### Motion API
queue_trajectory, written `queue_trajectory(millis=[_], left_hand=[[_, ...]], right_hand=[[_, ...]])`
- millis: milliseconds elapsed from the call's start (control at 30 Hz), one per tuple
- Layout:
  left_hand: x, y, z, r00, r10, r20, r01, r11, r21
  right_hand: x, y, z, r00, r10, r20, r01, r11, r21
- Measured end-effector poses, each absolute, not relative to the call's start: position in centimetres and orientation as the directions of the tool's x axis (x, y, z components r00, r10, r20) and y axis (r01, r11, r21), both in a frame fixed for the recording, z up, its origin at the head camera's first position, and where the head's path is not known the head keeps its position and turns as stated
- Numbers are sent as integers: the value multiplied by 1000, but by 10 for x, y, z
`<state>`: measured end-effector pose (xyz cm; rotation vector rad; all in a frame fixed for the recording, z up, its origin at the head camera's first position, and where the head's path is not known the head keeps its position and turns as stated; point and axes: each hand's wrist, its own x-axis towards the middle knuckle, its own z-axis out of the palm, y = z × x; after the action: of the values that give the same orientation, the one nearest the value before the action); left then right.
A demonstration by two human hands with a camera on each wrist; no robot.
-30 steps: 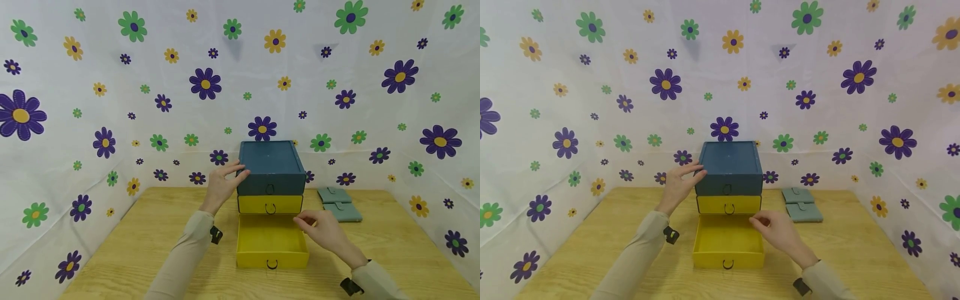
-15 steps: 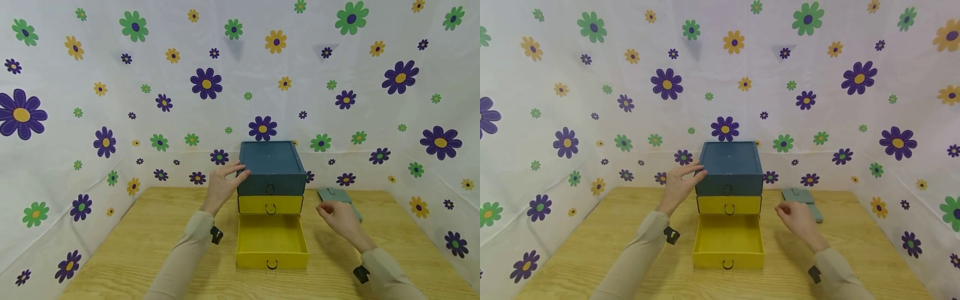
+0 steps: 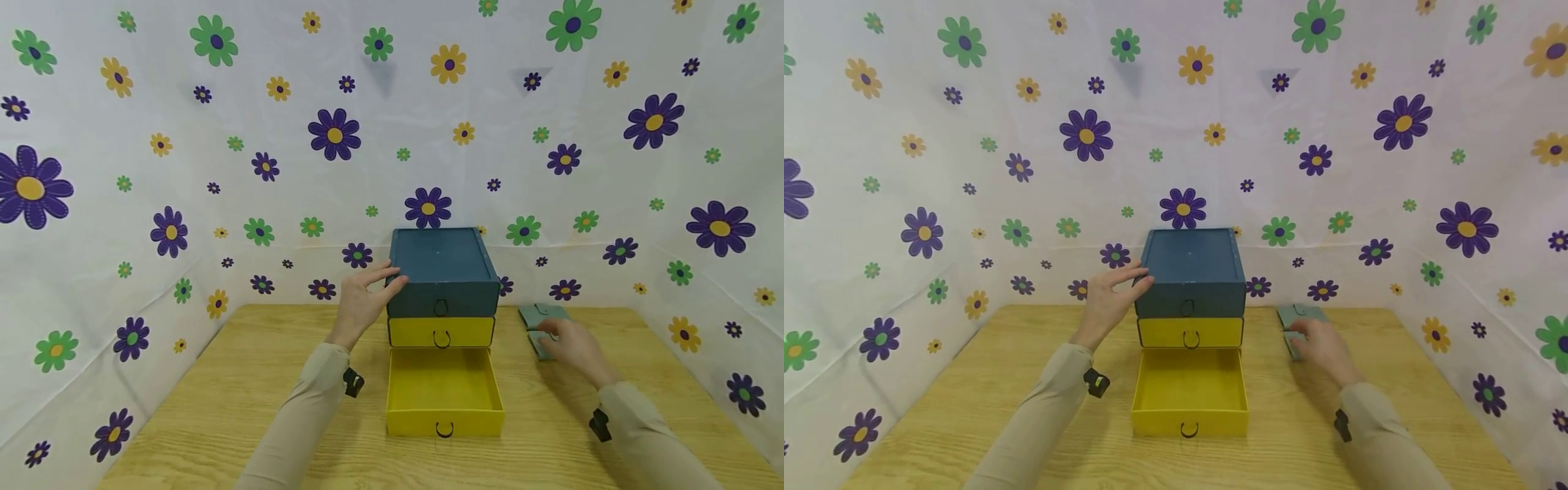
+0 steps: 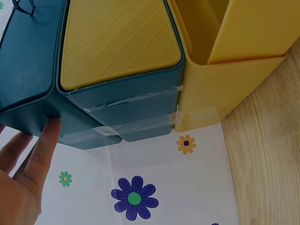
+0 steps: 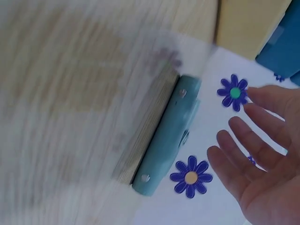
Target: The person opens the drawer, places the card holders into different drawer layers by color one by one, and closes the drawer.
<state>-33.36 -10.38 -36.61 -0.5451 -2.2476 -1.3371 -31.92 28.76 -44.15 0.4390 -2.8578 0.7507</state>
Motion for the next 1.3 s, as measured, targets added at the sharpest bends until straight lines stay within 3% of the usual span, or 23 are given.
queue_trajectory(millis=[467,1300], left_hand=[[-333,-103,-366,-825,84,559,532,448,719],[-335,-104,-366,-835,86,544,520,450,726]], right_hand=[[-337,310,-451,-936,-334,111,-348,828,-441],[-341,329,-461,-945,-327,0,-293,846,-445]])
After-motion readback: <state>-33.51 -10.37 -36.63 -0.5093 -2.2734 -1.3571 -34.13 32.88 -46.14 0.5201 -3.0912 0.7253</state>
